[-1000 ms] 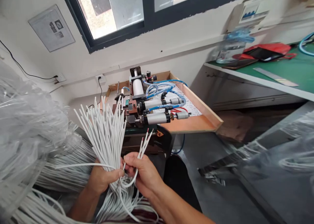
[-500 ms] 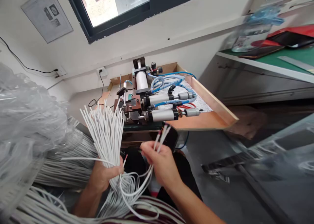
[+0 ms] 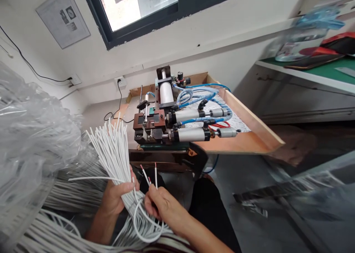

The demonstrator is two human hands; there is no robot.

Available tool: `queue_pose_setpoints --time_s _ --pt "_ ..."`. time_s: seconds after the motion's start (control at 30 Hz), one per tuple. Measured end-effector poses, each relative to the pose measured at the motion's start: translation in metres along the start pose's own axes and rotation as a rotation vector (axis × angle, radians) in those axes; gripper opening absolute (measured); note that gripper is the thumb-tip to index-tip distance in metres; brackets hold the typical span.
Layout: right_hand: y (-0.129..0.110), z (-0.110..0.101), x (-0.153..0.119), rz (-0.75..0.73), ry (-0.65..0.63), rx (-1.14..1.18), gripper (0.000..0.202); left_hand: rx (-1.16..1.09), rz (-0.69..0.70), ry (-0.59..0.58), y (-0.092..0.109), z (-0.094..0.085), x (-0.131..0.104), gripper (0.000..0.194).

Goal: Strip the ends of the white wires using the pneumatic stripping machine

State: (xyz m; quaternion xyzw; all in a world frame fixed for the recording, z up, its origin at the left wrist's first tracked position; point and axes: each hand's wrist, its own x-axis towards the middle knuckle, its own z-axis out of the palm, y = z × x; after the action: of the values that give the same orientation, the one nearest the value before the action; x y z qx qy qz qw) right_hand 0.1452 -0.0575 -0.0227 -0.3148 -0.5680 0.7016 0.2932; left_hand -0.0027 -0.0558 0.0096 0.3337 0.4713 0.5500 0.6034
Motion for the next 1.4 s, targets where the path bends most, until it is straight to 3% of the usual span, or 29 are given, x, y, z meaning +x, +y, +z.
queue_pose_setpoints --time_s 0.23,0.57,0.87,1.07,1.27,1.33,1.4 --pt "-0.002 0.003 -0.001 0.033 -0.064 0.027 0.064 -0.161 -0.051 -0.173 -0.005 -0.012 0.008 0.035" --pt "0.0 0.008 0.001 0.074 -0.031 0.029 0.065 -0.066 -0.083 -0.069 -0.012 -0.01 0.016 0.029" --pt "0.005 0.008 0.0 0.062 -0.001 -0.016 0.065 0.037 -0.083 -0.103 -0.007 0.001 0.005 0.022" --pt "0.006 0.014 0.002 0.142 0.067 -0.034 0.065 0.088 -0.102 -0.136 -0.014 0.003 0.004 0.019" --pt "-0.001 0.015 -0.005 0.166 0.023 -0.067 0.065 0.079 -0.148 -0.145 -0.012 0.002 0.002 0.008" --pt "-0.002 0.01 -0.009 0.104 0.067 -0.169 0.059 0.048 -0.141 -0.134 -0.011 0.001 0.002 0.009" --pt "-0.002 0.003 -0.011 0.006 0.243 -0.308 0.048 0.022 -0.115 -0.111 -0.01 0.0 0.003 0.011"
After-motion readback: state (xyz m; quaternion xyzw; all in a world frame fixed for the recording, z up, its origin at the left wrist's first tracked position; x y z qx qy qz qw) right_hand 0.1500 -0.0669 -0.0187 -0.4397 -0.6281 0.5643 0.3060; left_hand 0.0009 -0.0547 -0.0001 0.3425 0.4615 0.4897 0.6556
